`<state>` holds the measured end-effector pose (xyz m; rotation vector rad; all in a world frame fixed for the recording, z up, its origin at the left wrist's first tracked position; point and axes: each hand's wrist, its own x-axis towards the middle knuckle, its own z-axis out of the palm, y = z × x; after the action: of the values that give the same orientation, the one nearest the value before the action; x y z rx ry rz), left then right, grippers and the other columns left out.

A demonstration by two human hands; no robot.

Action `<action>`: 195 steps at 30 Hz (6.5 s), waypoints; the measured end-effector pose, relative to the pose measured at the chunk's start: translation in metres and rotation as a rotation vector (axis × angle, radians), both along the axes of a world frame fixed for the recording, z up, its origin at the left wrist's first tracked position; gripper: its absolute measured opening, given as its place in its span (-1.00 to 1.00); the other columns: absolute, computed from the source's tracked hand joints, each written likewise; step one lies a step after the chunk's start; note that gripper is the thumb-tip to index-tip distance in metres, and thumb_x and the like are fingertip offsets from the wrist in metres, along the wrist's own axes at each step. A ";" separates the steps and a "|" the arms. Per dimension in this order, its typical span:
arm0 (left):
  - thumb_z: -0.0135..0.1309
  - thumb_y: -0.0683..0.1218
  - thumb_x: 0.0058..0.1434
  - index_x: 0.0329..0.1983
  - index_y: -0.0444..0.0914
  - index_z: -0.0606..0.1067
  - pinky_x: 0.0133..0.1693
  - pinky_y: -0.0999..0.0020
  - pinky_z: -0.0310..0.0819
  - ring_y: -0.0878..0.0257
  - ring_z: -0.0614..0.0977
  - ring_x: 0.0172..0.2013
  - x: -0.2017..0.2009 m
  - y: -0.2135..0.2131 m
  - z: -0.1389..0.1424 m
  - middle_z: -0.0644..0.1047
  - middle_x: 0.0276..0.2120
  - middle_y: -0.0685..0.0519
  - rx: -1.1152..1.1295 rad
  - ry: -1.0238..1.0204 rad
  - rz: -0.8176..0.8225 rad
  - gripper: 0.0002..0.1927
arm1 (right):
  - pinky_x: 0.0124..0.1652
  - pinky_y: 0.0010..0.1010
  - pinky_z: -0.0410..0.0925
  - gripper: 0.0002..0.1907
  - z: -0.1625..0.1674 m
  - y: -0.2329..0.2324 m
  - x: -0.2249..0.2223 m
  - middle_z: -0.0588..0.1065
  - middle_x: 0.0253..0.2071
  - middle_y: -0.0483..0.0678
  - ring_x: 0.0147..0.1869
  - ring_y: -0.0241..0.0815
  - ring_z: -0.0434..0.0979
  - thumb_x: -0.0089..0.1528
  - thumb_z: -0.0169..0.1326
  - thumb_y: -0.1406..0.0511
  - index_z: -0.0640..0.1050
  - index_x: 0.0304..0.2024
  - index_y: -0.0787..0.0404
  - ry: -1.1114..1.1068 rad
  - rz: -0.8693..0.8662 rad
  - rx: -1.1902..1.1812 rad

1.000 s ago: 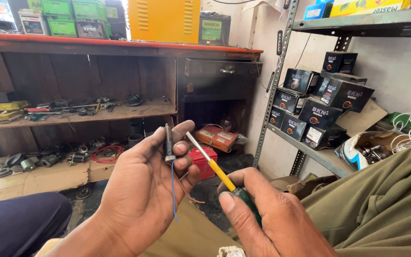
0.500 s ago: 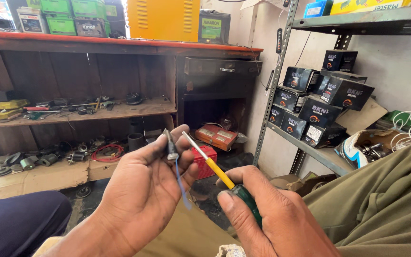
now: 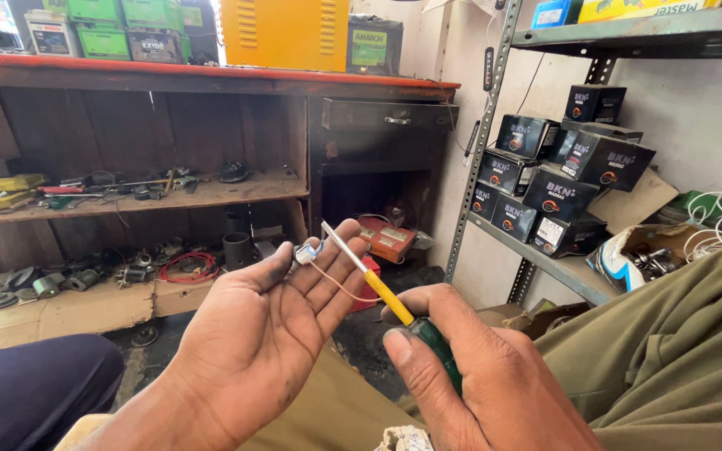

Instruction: The person uses a screwdriver to tighten a screw on a small electrical component while holding blue and brown wires. The hands adjust the wires and repeatedly turn the screwdriver to secure the connection.

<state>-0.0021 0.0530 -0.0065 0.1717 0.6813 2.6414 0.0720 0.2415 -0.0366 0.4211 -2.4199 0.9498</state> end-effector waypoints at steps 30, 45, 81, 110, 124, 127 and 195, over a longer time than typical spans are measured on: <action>-0.16 0.05 0.40 -0.09 -0.25 0.43 0.09 0.18 0.56 0.12 0.64 0.00 -0.014 0.000 -0.006 0.61 -0.06 -0.07 -0.157 0.061 0.152 -0.71 | -0.27 -0.39 0.50 -0.57 -0.001 0.005 -0.011 0.57 -0.43 -0.11 -0.31 -0.29 0.60 0.35 0.04 0.14 0.51 0.23 0.13 -0.130 0.034 -0.074; -0.05 0.08 0.34 0.01 -0.25 0.45 0.09 0.21 0.53 0.16 0.64 -0.01 -0.014 0.005 -0.008 0.61 -0.03 -0.01 -0.173 0.148 0.129 -0.65 | -0.65 -0.58 0.20 -0.58 -0.002 0.016 -0.026 0.61 -0.58 -0.07 -0.67 -0.43 0.38 0.33 0.00 0.07 0.51 0.12 0.15 -0.657 0.290 -0.603; -0.05 0.07 0.35 -0.08 -0.30 0.44 0.08 0.19 0.57 0.10 0.66 -0.01 -0.020 0.007 -0.012 0.61 -0.09 -0.08 -0.198 0.202 0.128 -0.67 | -0.68 -0.61 0.02 -0.71 0.018 0.027 -0.019 0.29 -0.59 -0.21 -0.67 -0.46 0.17 0.44 0.04 0.11 0.46 -0.09 0.23 -0.918 0.494 -0.824; -0.05 0.03 0.33 -0.21 -0.22 0.44 -0.02 0.23 0.60 0.16 0.69 -0.14 -0.023 0.009 -0.027 0.58 -0.25 0.04 -0.196 0.088 0.184 -0.78 | -0.25 -0.12 0.48 -0.57 -0.003 0.009 -0.021 0.63 -0.40 0.22 -0.24 0.15 0.72 0.27 0.17 0.11 0.62 0.17 0.03 -0.041 -0.048 0.256; -0.05 0.10 0.38 -0.18 -0.20 0.42 -0.10 0.30 0.59 0.16 0.69 -0.21 -0.024 0.011 -0.014 0.63 -0.27 -0.07 -0.239 0.046 0.193 -0.72 | -0.35 0.00 0.44 -0.42 -0.014 0.016 -0.030 0.59 -0.45 0.06 -0.37 0.11 0.65 0.31 0.13 0.04 0.46 0.34 0.05 0.068 -0.144 0.587; -0.05 0.10 0.38 -0.18 -0.20 0.42 -0.13 0.30 0.59 0.15 0.70 -0.23 -0.023 0.010 -0.010 0.63 -0.28 -0.07 -0.250 0.046 0.200 -0.73 | -0.39 -0.01 0.45 -0.39 -0.011 0.014 -0.029 0.58 -0.47 0.03 -0.42 0.07 0.65 0.28 0.16 0.04 0.45 0.35 0.04 0.074 -0.179 0.661; -0.12 0.11 0.38 -0.01 -0.34 0.45 -0.03 0.25 0.59 0.12 0.69 -0.09 -0.023 0.004 -0.014 0.63 -0.14 -0.11 -0.295 0.142 0.111 -0.58 | -0.63 -0.49 0.10 -0.65 0.005 0.009 -0.030 0.38 -0.62 -0.21 -0.63 -0.43 0.21 0.28 0.07 0.13 0.69 -0.07 0.21 -0.607 0.119 -0.433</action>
<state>-0.0253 0.0568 -0.0201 0.2430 1.1472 2.6108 0.0419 0.2503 -0.0318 0.1235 -2.6000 1.8200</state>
